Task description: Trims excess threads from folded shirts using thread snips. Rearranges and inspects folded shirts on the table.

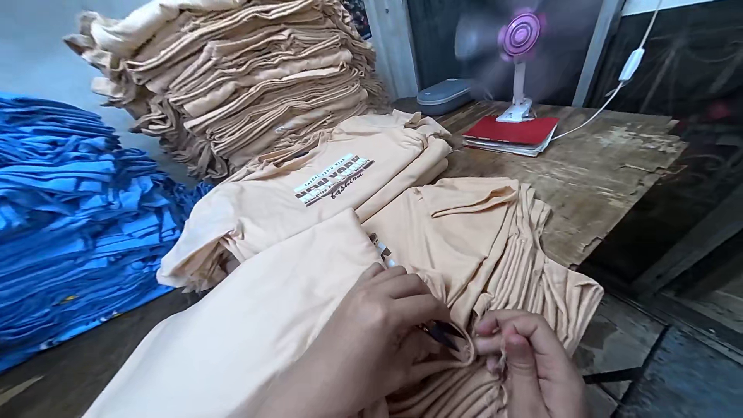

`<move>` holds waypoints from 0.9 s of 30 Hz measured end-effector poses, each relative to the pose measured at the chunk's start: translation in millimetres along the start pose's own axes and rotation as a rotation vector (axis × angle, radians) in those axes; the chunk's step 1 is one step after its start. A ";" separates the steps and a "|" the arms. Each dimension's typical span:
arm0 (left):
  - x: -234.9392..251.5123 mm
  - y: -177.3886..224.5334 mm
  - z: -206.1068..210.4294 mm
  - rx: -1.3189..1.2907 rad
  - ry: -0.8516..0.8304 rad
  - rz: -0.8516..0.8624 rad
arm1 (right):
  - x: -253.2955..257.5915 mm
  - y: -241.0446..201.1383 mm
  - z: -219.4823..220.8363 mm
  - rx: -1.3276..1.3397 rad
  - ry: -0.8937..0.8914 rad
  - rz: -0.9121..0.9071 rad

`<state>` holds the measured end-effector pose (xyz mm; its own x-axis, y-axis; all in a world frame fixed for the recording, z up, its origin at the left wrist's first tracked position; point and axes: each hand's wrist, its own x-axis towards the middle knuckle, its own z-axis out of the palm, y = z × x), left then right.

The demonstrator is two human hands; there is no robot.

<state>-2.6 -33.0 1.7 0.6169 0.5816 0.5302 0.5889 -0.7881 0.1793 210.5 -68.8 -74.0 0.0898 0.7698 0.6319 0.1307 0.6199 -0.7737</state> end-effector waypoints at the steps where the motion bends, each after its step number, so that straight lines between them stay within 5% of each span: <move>1: 0.5 1.6 2.0 -0.006 -0.011 0.019 | 0.3 -0.1 -1.1 0.009 -0.009 0.009; 7: 0.8 9.5 5.6 -0.026 -0.033 -0.015 | -2.5 -3.8 -10.0 0.000 -0.018 0.032; 12: 8.0 2.3 -2.4 -0.334 -0.446 -0.406 | 6.5 -6.0 -42.6 -0.572 0.088 0.011; 15: 20.2 1.1 -1.3 -0.353 -0.331 -0.758 | 18.6 -10.0 -36.9 -0.564 -0.022 -0.032; 17: 21.9 -4.2 4.4 -0.188 -0.192 -0.839 | 21.0 -6.7 -23.8 -0.667 -0.158 -0.086; 21: 12.8 -22.3 16.6 0.116 -0.003 -0.574 | 18.8 -26.9 -41.3 -0.726 -0.280 -0.050; 25: 10.6 -22.1 23.2 0.036 -0.049 -0.432 | 24.7 -63.1 -79.1 -0.817 -0.526 0.227; 27: 12.0 -20.7 27.3 -0.025 -0.033 -0.394 | 28.5 -60.4 -78.4 -0.809 -0.427 0.233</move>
<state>6.9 -4.2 -18.2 0.3632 0.8463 0.3897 0.7710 -0.5078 0.3842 282.5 -96.2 -5.7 -0.1482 0.9511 0.2710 0.8151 0.2726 -0.5111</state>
